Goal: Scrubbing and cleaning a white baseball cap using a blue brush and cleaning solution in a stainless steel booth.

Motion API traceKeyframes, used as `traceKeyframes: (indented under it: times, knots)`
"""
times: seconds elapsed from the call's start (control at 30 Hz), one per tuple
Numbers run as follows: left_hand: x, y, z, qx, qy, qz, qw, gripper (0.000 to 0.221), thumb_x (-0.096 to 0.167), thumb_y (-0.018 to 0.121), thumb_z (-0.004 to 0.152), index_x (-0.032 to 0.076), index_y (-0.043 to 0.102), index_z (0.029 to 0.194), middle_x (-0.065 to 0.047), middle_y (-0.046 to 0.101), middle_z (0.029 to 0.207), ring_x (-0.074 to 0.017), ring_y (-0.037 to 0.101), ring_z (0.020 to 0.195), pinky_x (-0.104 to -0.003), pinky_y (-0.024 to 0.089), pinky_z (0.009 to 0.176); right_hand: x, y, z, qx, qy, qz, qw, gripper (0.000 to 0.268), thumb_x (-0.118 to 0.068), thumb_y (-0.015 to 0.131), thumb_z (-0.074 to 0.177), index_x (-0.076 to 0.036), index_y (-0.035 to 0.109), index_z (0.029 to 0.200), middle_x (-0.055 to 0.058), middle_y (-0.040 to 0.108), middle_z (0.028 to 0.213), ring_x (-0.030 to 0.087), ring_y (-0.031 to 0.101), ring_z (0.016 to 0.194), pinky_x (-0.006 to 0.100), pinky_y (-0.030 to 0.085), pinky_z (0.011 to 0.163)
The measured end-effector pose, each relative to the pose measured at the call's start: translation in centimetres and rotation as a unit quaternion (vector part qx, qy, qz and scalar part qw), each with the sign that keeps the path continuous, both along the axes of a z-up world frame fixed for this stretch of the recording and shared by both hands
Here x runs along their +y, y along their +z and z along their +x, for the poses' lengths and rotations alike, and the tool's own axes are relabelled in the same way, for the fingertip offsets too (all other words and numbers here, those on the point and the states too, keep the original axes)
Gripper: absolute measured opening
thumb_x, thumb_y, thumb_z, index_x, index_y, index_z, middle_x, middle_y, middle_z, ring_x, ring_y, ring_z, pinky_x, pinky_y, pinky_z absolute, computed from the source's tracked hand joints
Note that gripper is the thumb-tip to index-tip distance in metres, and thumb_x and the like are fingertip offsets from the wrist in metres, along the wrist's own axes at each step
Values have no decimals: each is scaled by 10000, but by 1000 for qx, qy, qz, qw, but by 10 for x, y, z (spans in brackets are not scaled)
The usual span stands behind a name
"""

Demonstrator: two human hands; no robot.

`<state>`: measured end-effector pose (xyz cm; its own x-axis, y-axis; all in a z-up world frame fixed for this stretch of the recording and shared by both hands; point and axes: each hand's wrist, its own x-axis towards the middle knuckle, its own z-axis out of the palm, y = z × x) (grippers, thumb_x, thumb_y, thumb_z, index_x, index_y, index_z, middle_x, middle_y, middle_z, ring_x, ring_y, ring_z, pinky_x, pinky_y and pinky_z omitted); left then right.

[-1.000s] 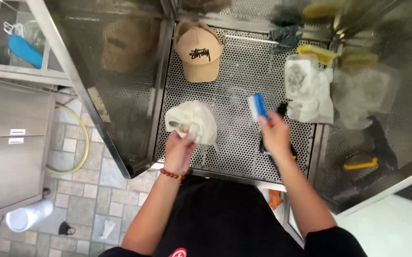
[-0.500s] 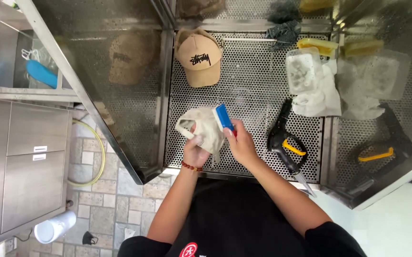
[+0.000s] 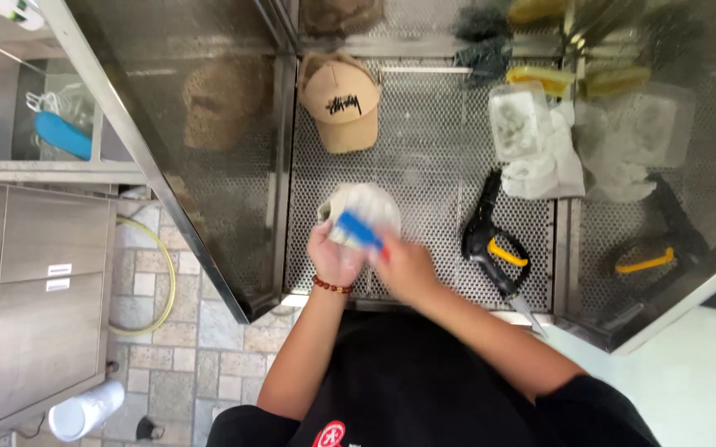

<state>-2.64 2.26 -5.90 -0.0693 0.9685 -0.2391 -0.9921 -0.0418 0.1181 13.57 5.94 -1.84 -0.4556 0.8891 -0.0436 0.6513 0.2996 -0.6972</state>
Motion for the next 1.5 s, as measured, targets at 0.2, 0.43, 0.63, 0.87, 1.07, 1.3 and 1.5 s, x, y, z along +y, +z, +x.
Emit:
traceKeyframes:
  times: [0.2, 0.43, 0.63, 0.87, 1.07, 1.3, 1.5]
  knots:
    - [-7, 23, 8, -23, 10, 6, 1000, 692, 262, 535, 881, 6, 423, 1513, -174, 522, 1511, -343, 479, 1407, -522, 343, 1202, 1, -14, 3, -16, -22, 87, 996, 377, -358, 675, 941, -88, 681, 1203, 119, 709, 685, 309, 673, 525, 450, 528, 487]
    - [4, 58, 7, -10, 7, 14, 1000, 679, 259, 525, 888, -7, 430, 1506, -175, 522, 1519, -336, 479, 1423, -514, 337, 1227, 25, -5, 12, 43, -23, 94, 994, 388, -341, 701, 941, -98, 685, 1243, 102, 681, 653, 300, 679, 518, 432, 537, 494]
    - [3, 35, -4, -11, 22, 11, 1000, 616, 273, 497, 946, 28, 447, 1509, -165, 541, 1498, -328, 507, 1396, -504, 369, 1210, -2, 2, 10, 47, 8, 86, 995, 465, -305, 750, 882, -88, 687, 1288, 102, 697, 659, 274, 679, 514, 404, 525, 479]
    - [5, 54, 1, -8, 27, -23, 999, 595, 375, 422, 1019, 21, 448, 1497, -164, 550, 1481, -337, 526, 1364, -504, 399, 1170, -3, 37, 10, 77, 24, 172, 982, 448, -300, 815, 876, -82, 696, 1249, 97, 742, 801, 245, 723, 630, 367, 554, 561]
    - [2, 59, 9, 36, 30, -21, 999, 559, 338, 364, 1064, 16, 430, 1516, -157, 542, 1495, -326, 526, 1371, -498, 399, 1175, 6, 47, 19, 105, 95, 242, 960, 499, -262, 875, 764, -68, 714, 1195, 95, 751, 823, 237, 729, 642, 357, 568, 575]
    - [-2, 79, 3, 51, -21, 6, 998, 576, 359, 406, 1060, 5, 421, 1514, -152, 535, 1501, -325, 516, 1381, -492, 393, 1177, 1, 25, 38, 92, 85, 273, 954, 525, -222, 851, 735, -69, 706, 1215, 113, 771, 968, 265, 748, 795, 378, 586, 705]
    - [-8, 36, 20, 58, 7, -18, 998, 583, 397, 371, 1117, 9, 406, 1552, -149, 498, 1529, -323, 480, 1404, -477, 375, 1195, -5, 40, 23, 86, 78, 256, 960, 482, -241, 861, 753, -77, 724, 1184, 97, 743, 878, 280, 725, 754, 397, 568, 684]
